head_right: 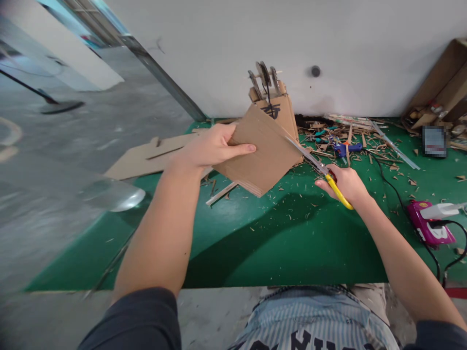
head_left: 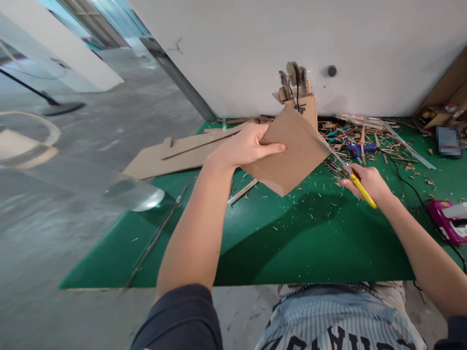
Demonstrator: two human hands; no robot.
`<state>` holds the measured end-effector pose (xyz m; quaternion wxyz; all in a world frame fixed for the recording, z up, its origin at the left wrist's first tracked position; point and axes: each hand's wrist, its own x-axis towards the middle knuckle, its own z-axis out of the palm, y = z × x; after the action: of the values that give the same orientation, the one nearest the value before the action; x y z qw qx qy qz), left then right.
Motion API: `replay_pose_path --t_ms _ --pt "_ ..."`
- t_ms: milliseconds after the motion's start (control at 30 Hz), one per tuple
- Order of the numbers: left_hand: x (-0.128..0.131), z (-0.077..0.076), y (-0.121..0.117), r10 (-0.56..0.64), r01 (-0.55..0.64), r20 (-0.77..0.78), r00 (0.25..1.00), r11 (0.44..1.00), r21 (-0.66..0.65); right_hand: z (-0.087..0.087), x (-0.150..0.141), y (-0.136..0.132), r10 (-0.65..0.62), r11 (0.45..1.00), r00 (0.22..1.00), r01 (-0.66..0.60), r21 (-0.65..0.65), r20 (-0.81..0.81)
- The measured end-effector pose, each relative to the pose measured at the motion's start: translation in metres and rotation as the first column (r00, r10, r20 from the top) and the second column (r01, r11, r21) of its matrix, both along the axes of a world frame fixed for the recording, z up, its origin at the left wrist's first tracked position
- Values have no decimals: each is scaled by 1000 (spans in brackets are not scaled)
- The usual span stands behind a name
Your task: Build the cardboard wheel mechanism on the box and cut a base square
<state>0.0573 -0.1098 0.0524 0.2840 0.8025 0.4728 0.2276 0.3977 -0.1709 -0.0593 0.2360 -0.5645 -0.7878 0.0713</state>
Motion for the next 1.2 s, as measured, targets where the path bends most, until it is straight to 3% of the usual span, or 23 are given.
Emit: replay_pose_path --t_ms 200,533,867,1200 --pt "4 2 -3 -39 39 9 999 998 -47 -3 -1 -1 58 998 998 -57 -38 33" --pt "10 0 -4 -49 53 43 998 993 -108 2 -4 -1 -52 999 989 52 3 138" --pt "11 -3 -3 -60 66 51 997 990 -126 -2 -2 -2 17 1000 994 -17 -7 110" --pt "13 -1 -4 -53 52 -5 999 991 -127 2 -8 -1 -63 997 974 70 -28 219"
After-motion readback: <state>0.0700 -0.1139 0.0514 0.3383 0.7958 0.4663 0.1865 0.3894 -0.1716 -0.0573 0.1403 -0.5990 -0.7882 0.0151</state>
